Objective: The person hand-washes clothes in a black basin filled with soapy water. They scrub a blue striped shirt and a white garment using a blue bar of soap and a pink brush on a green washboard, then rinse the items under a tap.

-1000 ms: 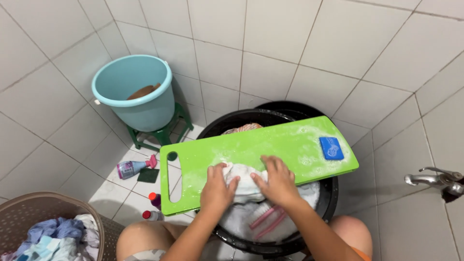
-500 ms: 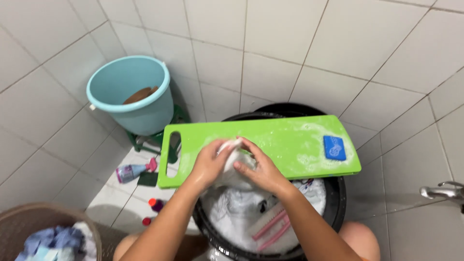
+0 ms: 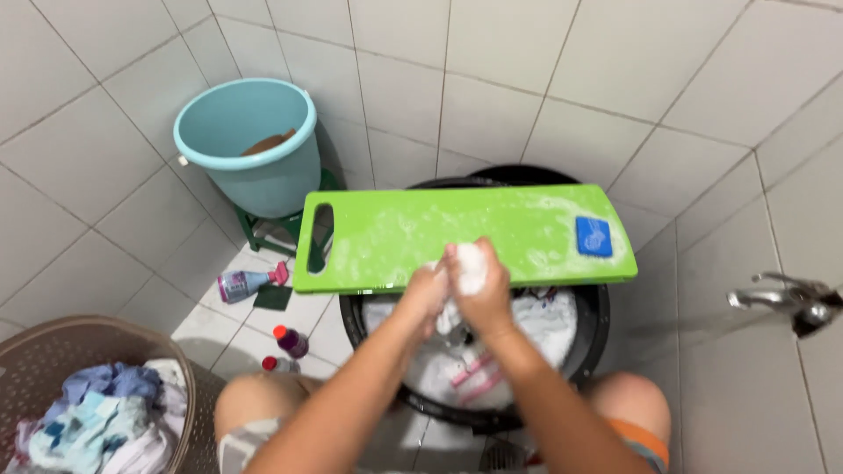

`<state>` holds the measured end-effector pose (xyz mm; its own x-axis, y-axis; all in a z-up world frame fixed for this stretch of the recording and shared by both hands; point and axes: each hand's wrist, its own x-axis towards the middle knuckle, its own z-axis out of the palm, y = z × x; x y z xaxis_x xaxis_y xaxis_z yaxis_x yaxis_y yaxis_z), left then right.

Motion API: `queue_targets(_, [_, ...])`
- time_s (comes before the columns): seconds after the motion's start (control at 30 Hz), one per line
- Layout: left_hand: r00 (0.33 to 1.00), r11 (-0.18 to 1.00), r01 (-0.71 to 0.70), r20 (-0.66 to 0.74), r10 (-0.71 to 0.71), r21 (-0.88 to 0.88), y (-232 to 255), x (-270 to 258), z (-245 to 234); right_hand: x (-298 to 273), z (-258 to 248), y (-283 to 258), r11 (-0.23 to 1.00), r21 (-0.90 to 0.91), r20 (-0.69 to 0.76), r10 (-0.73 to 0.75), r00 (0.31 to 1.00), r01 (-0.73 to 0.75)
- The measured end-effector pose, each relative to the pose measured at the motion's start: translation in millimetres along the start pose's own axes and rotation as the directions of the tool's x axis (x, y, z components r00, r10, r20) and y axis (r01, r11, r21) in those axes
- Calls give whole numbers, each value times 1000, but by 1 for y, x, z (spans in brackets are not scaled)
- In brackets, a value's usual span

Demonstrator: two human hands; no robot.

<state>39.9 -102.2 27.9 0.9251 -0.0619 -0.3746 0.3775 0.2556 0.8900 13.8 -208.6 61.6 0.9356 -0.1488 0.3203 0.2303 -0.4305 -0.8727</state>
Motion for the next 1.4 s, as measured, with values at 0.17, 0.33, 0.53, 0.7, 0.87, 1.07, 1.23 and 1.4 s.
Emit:
queue_targets(0.17, [992, 959, -111, 91, 90, 262, 68, -47, -3, -7, -52, -8, 980, -14, 185, 196, 963, -196])
queue_targets(0.33, [864, 733, -484, 394, 314, 477, 120, -86, 19, -20, -73, -36, 938, 285, 425, 60, 903, -196])
queue_targets(0.53, [817, 608, -571, 456, 354, 552, 135, -111, 20, 26, -118, -113, 994, 90, 439, 10, 898, -55])
queue_targets(0.7, [846, 622, -411, 533, -12, 666, 131, -101, -11, 31, -136, -125, 956, -243, 292, 236, 927, -167])
queue_targets(0.87, [859, 618, -465, 492, 142, 633, 91, -62, -41, 26, -145, -51, 848, -515, 369, 85, 926, 127])
queue_targets(1.07, [950, 148, -313, 312, 28, 938, -56, -23, -47, -42, -59, 92, 656, -748, 409, 578, 706, -104])
queue_targets(1.23, [941, -144, -41, -10, -337, 989, -118, 16, -30, -46, 12, 132, 391, -917, 304, 818, 488, -83])
queue_targets(1.4, [827, -162, 45, -128, -547, 986, -169, 76, -32, -37, 40, 219, 436, -891, 452, 835, 314, 126])
